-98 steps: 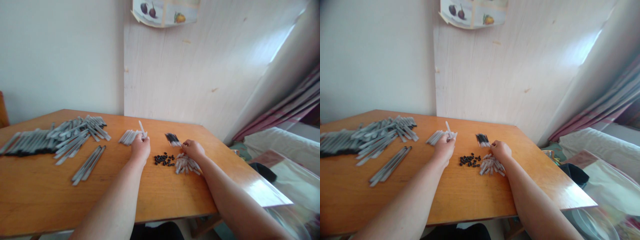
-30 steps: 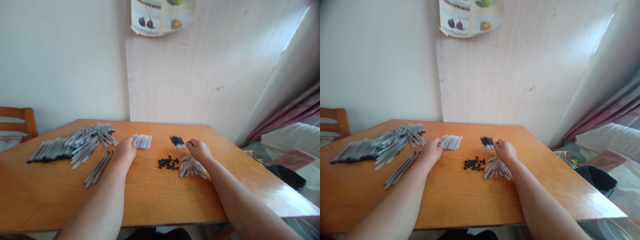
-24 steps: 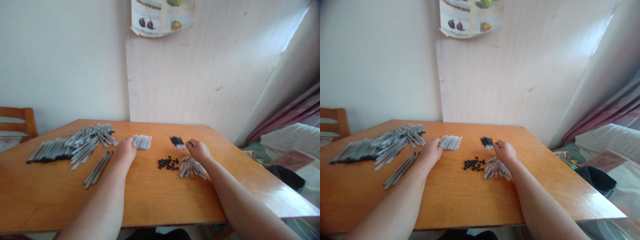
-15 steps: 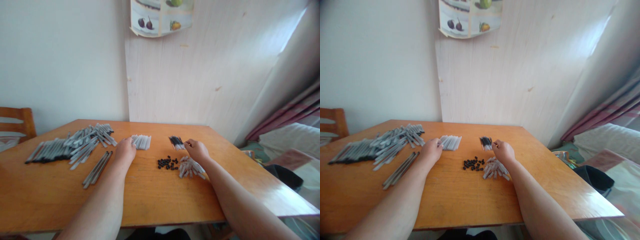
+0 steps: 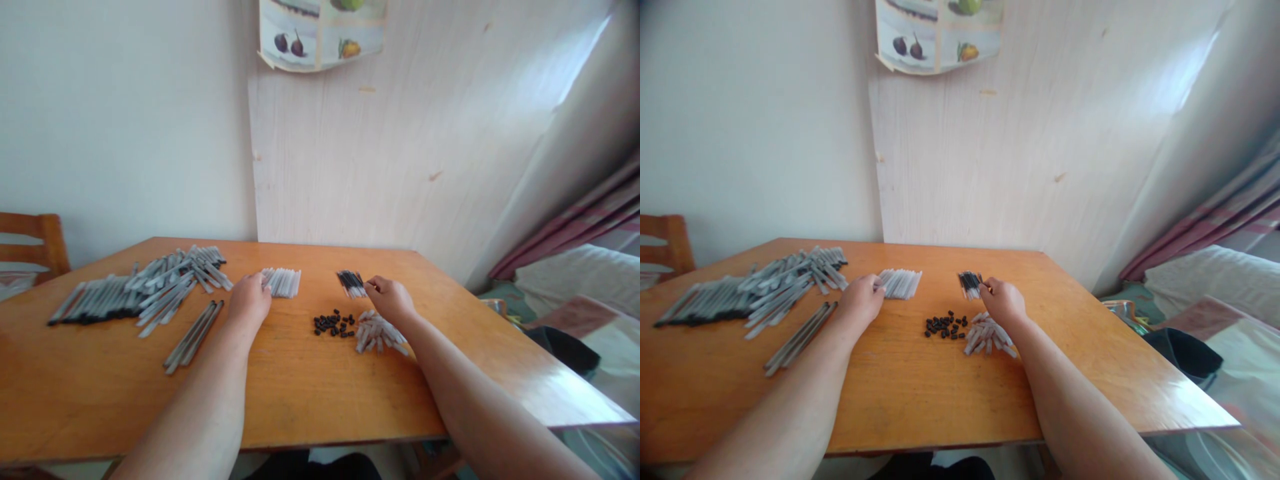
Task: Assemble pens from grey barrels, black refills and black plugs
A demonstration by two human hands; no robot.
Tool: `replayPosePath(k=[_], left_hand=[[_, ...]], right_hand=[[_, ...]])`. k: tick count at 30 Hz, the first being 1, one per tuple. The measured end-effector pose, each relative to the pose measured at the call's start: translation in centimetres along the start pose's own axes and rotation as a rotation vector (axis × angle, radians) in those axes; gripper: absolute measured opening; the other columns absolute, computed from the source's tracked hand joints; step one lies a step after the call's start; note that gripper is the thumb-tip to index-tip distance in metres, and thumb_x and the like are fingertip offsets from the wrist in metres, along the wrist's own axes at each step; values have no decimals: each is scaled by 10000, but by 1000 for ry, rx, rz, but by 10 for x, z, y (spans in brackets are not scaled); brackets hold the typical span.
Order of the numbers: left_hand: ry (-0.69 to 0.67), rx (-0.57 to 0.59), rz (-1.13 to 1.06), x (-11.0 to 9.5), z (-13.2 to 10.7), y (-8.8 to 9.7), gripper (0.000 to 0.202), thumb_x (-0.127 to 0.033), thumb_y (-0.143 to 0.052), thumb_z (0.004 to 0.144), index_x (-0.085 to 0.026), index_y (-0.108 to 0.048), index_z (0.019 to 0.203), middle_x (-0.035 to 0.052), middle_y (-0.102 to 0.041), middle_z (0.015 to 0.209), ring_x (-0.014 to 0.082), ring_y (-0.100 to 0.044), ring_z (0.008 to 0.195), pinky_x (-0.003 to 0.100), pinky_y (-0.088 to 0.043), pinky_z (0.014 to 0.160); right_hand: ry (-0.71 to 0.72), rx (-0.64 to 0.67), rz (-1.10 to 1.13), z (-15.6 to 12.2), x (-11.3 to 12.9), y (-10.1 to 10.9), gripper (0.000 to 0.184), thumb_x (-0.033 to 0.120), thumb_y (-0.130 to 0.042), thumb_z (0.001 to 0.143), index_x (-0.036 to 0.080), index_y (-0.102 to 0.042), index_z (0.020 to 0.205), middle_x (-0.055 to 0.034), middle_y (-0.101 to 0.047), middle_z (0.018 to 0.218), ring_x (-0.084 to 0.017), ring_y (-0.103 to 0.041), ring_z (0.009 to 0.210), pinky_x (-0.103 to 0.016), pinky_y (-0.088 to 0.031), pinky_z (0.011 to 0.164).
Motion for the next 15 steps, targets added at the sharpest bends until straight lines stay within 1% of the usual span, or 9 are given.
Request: replayPosePath(k=[4,10,13,15], left_hand=[[-7,-6,0,-3,-2,5,246,-285,-488,835,-159,-661,957,111,-676,952,247,-609,961,327,-455,841],[-4,-49,-32,-9,-8,15,264,-300,-455,859,-167,-659,962,110,-667,971,233,-599,963,324,-444,865],[26,-55,4,-9,-10,19,272,-308,-449,860,-169,-661,957,117,-666,972,242,-600,956,335,-448,852],[71,-39,28,-8,-10,22,276,-319,-452,856,-170,-662,954,124,-666,971,252,-603,953,341,-453,828]], right_hand=[[8,-1,-12,-1,3,1,331,434,-429,880,241,-698,882,-45,-701,792,-167,-601,734,-237,-301,561],[45,11,-23,-2,7,-2,335,442,-427,880,243,-697,891,-45,-691,770,-166,-593,714,-236,-284,546],[72,22,-35,-3,8,-5,335,449,-433,877,238,-693,876,-45,-678,738,-163,-578,681,-238,-271,534],[89,25,-40,-3,9,-6,335,448,-430,879,235,-688,862,-45,-673,725,-159,-569,662,-239,-263,529]])
Point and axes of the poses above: each hand's wrist, its own z-axis towards the middle knuckle, its own y-axis out of the back of the hand, x = y × z, the point moved 2 cm from there along z, towards the middle knuckle
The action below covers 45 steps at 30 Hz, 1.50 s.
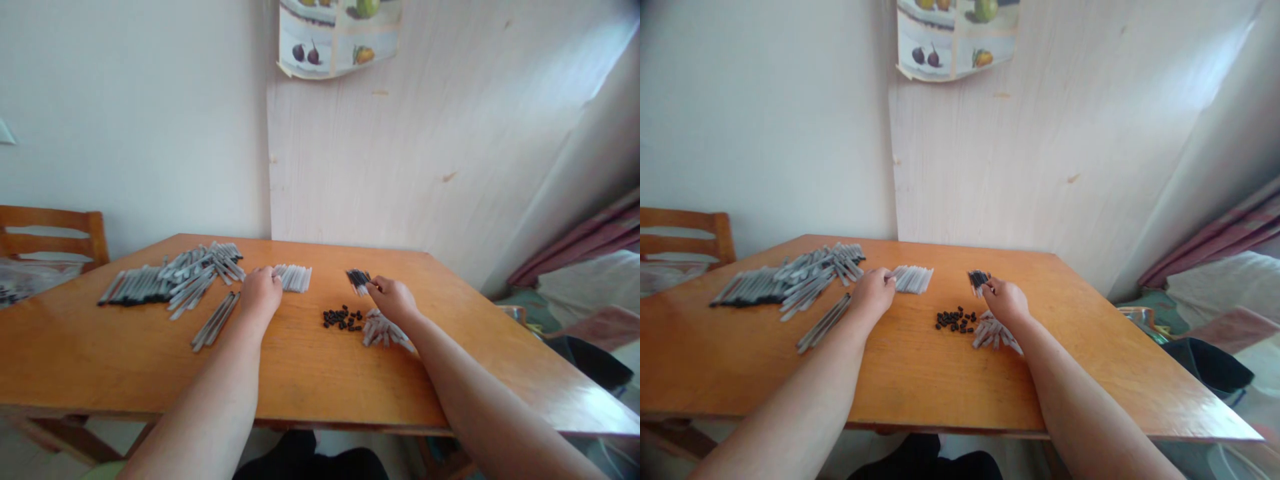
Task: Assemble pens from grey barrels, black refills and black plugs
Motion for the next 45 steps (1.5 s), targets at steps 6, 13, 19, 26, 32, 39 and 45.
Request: replayPosePath(k=[6,13,19,26,32,39,45], left_hand=[[106,86,36,13,-3,20,309,-355,-450,849,-181,-654,1004,147,-668,1011,278,-616,944,359,-459,769],[126,105,195,46,-30,53,366,-422,-472,821,-191,-631,1058,157,-649,1075,327,-595,999,408,-463,802],[171,146,270,64,-52,61,394,-483,-501,793,-195,-624,1033,174,-625,1102,367,-583,1011,464,-470,799],[131,133,326,67,-64,55,354,-452,-513,797,-165,-639,961,181,-635,1041,336,-594,994,426,-470,823],[96,122,359,67,-64,50,348,-440,-493,810,-162,-665,928,175,-639,1018,335,-584,986,421,-461,817],[138,51,367,57,-66,61,339,-438,-491,816,-159,-668,896,190,-624,1060,379,-532,1046,480,-432,826],[62,-46,55,12,-54,70,302,-403,-417,880,-178,-607,946,136,-666,911,311,-599,949,425,-432,815]], right_hand=[[19,9,3,-1,0,1,344,459,-416,883,238,-676,843,-45,-669,728,-158,-553,651,-239,-249,524],[17,13,15,-1,0,2,350,456,-411,878,233,-678,833,-47,-661,720,-157,-542,642,-241,-243,519],[17,17,18,-2,1,3,340,441,-421,874,225,-680,829,-51,-665,730,-161,-551,656,-243,-254,527],[17,13,33,-2,-1,2,308,426,-457,863,221,-683,817,-48,-667,731,-156,-558,658,-236,-254,521],[17,11,20,-2,-1,1,338,436,-428,874,223,-691,857,-55,-673,752,-164,-562,676,-239,-268,535],[0,7,27,-2,0,5,356,441,-414,884,221,-693,870,-59,-680,774,-166,-570,699,-240,-266,540],[20,-22,75,-4,8,5,339,426,-416,884,229,-686,824,-39,-665,732,-154,-555,660,-241,-255,525]])
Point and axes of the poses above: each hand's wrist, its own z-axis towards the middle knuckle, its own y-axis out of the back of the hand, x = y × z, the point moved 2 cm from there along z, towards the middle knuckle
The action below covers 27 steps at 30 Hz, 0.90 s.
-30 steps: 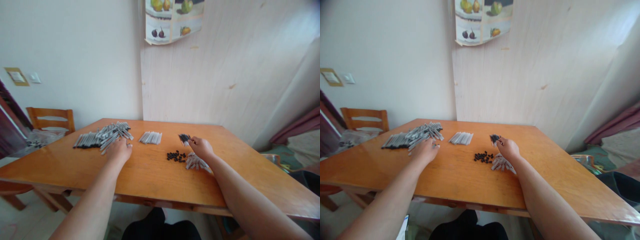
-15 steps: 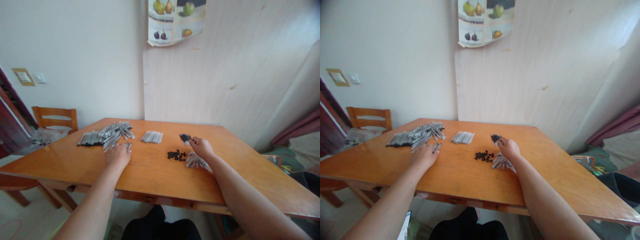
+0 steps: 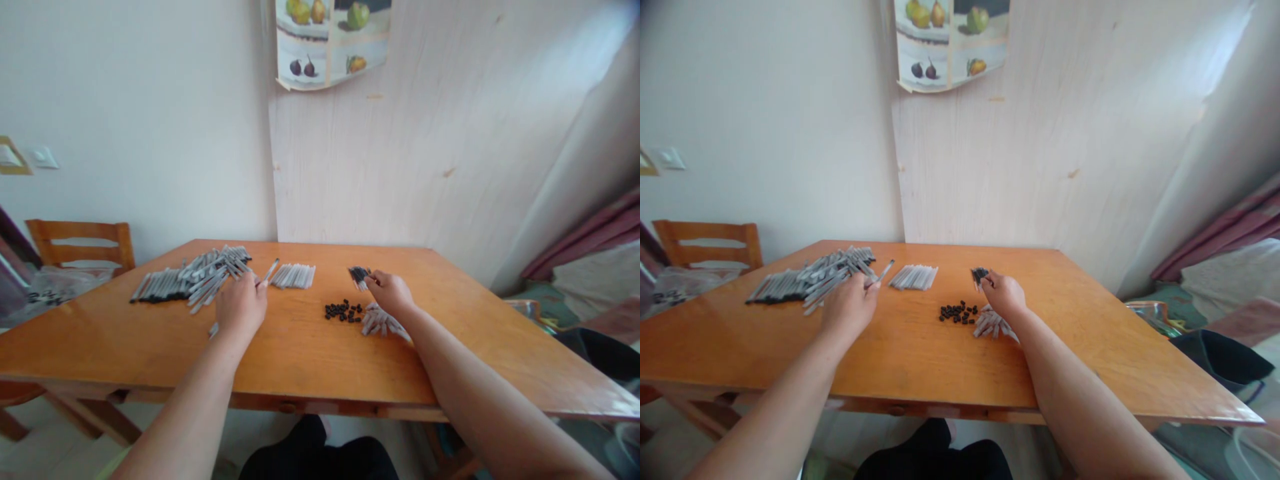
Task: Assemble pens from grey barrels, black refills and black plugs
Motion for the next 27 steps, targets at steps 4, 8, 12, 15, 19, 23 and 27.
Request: replayPosePath(k=[4,8,12,15,19,23,27], left_hand=[[93,68,-663,-48,9,-23,216,-324,-474,868,-179,-579,990,76,-693,852,210,-641,844,324,-455,770],[289,330,-1303,-98,17,-48,181,-259,-514,851,-144,-606,957,99,-695,891,159,-659,752,276,-466,699],[379,495,-1665,-132,24,-59,167,-264,-568,842,-145,-592,957,97,-700,866,159,-681,767,275,-471,701],[366,531,-1790,-141,27,-67,155,-260,-586,841,-156,-576,955,92,-706,889,166,-691,808,288,-475,732],[384,517,-1854,-137,25,-79,126,-225,-580,845,-165,-545,950,86,-711,906,169,-694,831,299,-480,753],[390,506,-1902,-134,22,-80,113,-196,-570,851,-168,-525,950,92,-711,947,169,-691,875,293,-482,770],[364,561,-1926,-139,18,-74,112,-184,-557,858,-166,-519,963,108,-706,982,183,-685,905,310,-497,775]], right_hand=[[53,19,53,-4,10,-4,327,426,-430,880,223,-673,799,-25,-651,703,-143,-545,633,-237,-266,527],[115,17,139,-9,20,-8,342,432,-428,884,203,-636,740,-10,-615,658,-130,-529,608,-231,-295,541],[178,46,337,-13,28,-14,366,442,-417,892,183,-615,725,5,-578,626,-121,-511,604,-220,-346,560],[112,124,545,-13,30,-21,406,481,-395,896,174,-628,769,6,-578,622,-114,-499,561,-215,-364,520],[-4,253,769,-14,32,-27,448,537,-384,895,167,-633,855,-9,-609,647,-104,-499,503,-207,-364,456],[-25,330,867,-19,37,-26,445,564,-406,887,177,-617,828,-21,-633,670,-97,-499,483,-205,-357,433],[-58,382,938,-22,40,-22,465,582,-430,876,172,-613,757,-34,-641,654,-92,-489,478,-210,-355,443]])
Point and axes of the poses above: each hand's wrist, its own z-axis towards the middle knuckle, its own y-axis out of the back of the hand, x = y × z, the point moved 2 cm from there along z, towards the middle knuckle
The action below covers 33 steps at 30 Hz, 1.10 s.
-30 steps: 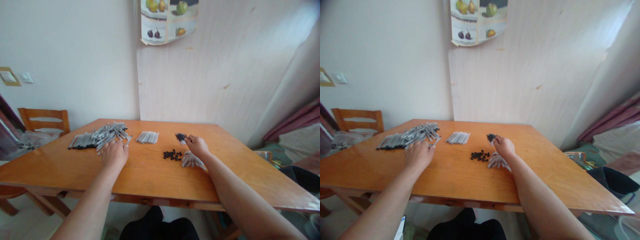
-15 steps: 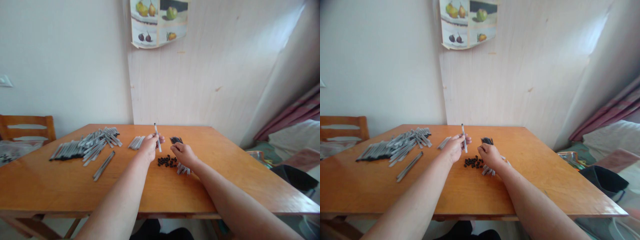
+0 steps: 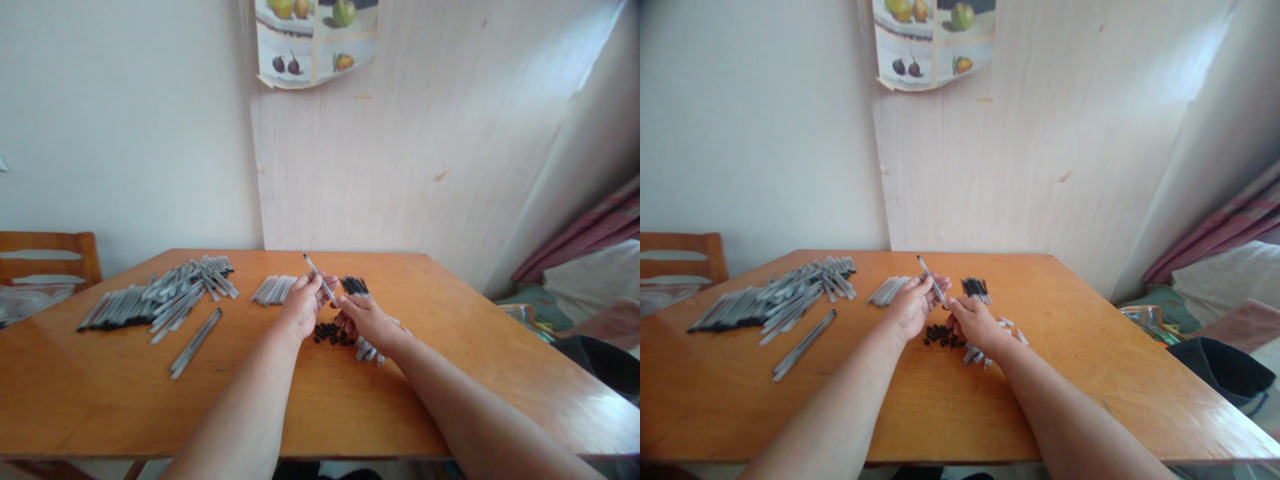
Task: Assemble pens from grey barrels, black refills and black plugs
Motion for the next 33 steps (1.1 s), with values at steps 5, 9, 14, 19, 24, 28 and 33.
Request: replayPosePath(k=[5,9,14,19,24,28,33], left_hand=[[-1,42,-18,1,-2,-5,118,-188,-567,860,-171,-501,956,112,-702,995,194,-682,926,353,-505,824],[-8,69,-27,1,-1,-6,103,-184,-557,866,-170,-504,954,114,-701,1002,194,-680,937,359,-500,844],[-31,74,-36,0,-1,-7,76,-170,-549,866,-159,-522,936,109,-709,960,195,-683,922,357,-493,843],[-58,55,-63,-2,-1,-10,61,-162,-556,856,-153,-528,909,99,-713,924,191,-684,905,349,-490,833],[-69,12,-64,-2,-3,-13,60,-158,-566,843,-150,-531,891,94,-715,897,189,-689,862,352,-491,822],[-72,-30,-70,0,-4,-16,58,-160,-567,838,-149,-532,882,91,-714,887,187,-690,844,355,-493,815],[-77,-87,-71,2,-4,-18,57,-175,-574,835,-148,-530,857,87,-712,862,187,-690,827,357,-498,804]], right_hand=[[-59,79,240,-4,6,1,409,564,-533,834,171,-640,875,-22,-640,664,-75,-454,475,-195,-310,439],[-112,95,390,-7,11,2,351,506,-644,775,160,-623,829,-13,-627,656,-60,-437,478,-181,-258,421],[-123,113,472,-6,14,4,329,462,-690,751,146,-604,780,-1,-600,631,-45,-413,460,-171,-211,395],[-87,86,452,-6,18,6,333,463,-690,755,145,-593,777,11,-583,603,-35,-383,424,-178,-189,378],[-49,51,387,-6,18,8,327,461,-677,766,148,-583,782,16,-574,590,-36,-399,428,-176,-207,392],[-10,34,286,-5,18,10,330,481,-648,777,161,-566,773,21,-575,588,-45,-401,431,-185,-229,403],[25,-20,82,-6,27,12,327,488,-606,796,173,-539,741,24,-563,577,-67,-436,466,-201,-300,441]])
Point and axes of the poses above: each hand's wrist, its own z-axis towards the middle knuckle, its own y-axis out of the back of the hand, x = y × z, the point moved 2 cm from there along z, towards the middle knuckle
